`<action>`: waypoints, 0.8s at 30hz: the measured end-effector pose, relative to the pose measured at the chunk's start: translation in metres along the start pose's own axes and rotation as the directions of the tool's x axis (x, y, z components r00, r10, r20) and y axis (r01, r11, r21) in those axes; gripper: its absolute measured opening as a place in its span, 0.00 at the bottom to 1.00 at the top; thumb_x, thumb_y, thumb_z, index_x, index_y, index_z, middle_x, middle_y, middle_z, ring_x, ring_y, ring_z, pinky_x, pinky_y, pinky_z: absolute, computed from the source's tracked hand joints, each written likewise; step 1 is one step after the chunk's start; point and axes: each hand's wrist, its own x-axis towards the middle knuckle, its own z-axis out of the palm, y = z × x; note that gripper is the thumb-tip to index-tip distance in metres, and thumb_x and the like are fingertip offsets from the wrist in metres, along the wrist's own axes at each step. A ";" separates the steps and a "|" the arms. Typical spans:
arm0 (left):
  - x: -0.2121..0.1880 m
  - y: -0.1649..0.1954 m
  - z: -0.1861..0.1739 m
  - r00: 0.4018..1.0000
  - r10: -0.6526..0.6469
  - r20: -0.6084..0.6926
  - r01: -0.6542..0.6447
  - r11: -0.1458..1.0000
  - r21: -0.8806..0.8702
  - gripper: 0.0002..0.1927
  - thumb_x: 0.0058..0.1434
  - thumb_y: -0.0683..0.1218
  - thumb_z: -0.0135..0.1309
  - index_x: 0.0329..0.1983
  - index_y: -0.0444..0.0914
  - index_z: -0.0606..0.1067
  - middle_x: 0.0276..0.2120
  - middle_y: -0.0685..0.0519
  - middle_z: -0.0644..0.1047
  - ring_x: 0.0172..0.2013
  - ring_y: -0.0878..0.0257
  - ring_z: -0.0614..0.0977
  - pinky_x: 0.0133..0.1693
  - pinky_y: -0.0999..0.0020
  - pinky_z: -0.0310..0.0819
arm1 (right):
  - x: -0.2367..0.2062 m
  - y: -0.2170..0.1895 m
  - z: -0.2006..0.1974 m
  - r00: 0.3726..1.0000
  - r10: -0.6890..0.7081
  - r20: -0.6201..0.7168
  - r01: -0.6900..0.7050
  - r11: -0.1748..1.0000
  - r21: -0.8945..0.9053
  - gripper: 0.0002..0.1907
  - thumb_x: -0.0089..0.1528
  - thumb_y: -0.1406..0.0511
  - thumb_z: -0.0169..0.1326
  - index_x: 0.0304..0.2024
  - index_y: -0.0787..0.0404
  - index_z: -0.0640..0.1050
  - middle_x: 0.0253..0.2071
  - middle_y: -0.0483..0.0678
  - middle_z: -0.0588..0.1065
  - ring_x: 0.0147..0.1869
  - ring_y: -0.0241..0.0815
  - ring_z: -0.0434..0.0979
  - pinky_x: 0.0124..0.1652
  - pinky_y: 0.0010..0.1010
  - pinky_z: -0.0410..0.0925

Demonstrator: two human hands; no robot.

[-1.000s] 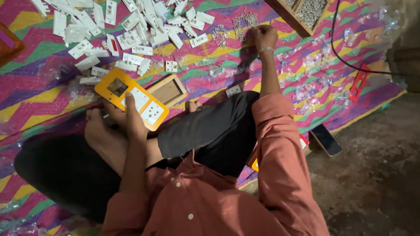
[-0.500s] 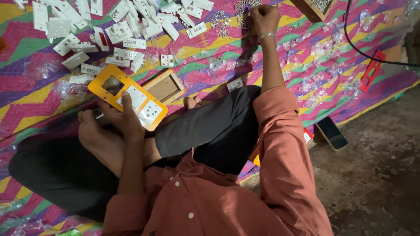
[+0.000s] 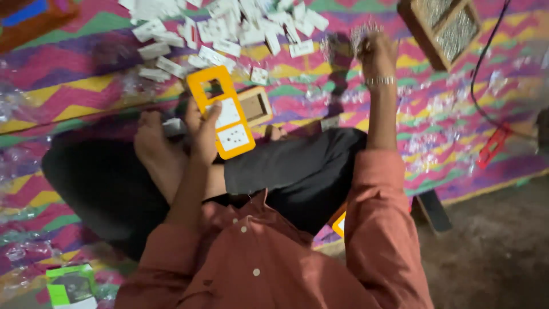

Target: The person sits cross-legged on a floor mat and assembles white plastic switch plate components, fitting small white parts into an orange plastic jig and pressing them together by hand. They pick parts one at a time from a pile on the mat and place finished assemblies aside.

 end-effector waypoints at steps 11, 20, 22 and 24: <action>0.006 0.021 0.011 0.981 -0.172 0.093 0.182 0.977 -0.115 0.19 0.63 0.40 0.59 0.57 0.37 0.71 0.43 0.51 0.79 0.40 0.61 0.83 0.42 0.64 0.80 | -0.112 0.083 0.120 0.929 0.153 0.336 -0.198 0.975 0.104 0.01 0.63 0.73 0.59 0.38 0.64 0.80 0.31 0.46 0.78 0.29 0.33 0.72 0.30 0.23 0.64; -0.001 0.023 0.012 0.982 -0.156 0.104 0.150 0.987 0.061 0.25 0.58 0.37 0.62 0.58 0.36 0.69 0.44 0.48 0.79 0.41 0.61 0.83 0.41 0.65 0.81 | -0.165 0.119 0.168 0.962 -0.006 0.273 0.102 0.935 -0.339 0.06 0.63 0.72 0.63 0.43 0.67 0.84 0.37 0.45 0.80 0.37 0.32 0.74 0.38 0.26 0.69; -0.003 0.025 0.014 0.985 -0.105 0.137 0.093 0.991 0.092 0.25 0.58 0.37 0.62 0.59 0.36 0.69 0.44 0.48 0.79 0.42 0.61 0.83 0.42 0.66 0.80 | -0.165 0.115 0.170 0.970 0.145 0.195 -0.069 0.935 -0.349 0.07 0.60 0.71 0.62 0.41 0.65 0.83 0.34 0.44 0.79 0.37 0.34 0.79 0.35 0.32 0.76; -0.004 0.026 0.014 0.986 -0.047 0.159 0.028 0.992 0.119 0.25 0.59 0.37 0.63 0.58 0.35 0.69 0.44 0.48 0.79 0.43 0.61 0.83 0.43 0.67 0.80 | -0.165 0.117 0.170 0.918 -0.088 0.386 0.249 0.887 -0.389 0.06 0.63 0.72 0.62 0.42 0.67 0.83 0.40 0.46 0.80 0.44 0.36 0.78 0.45 0.29 0.73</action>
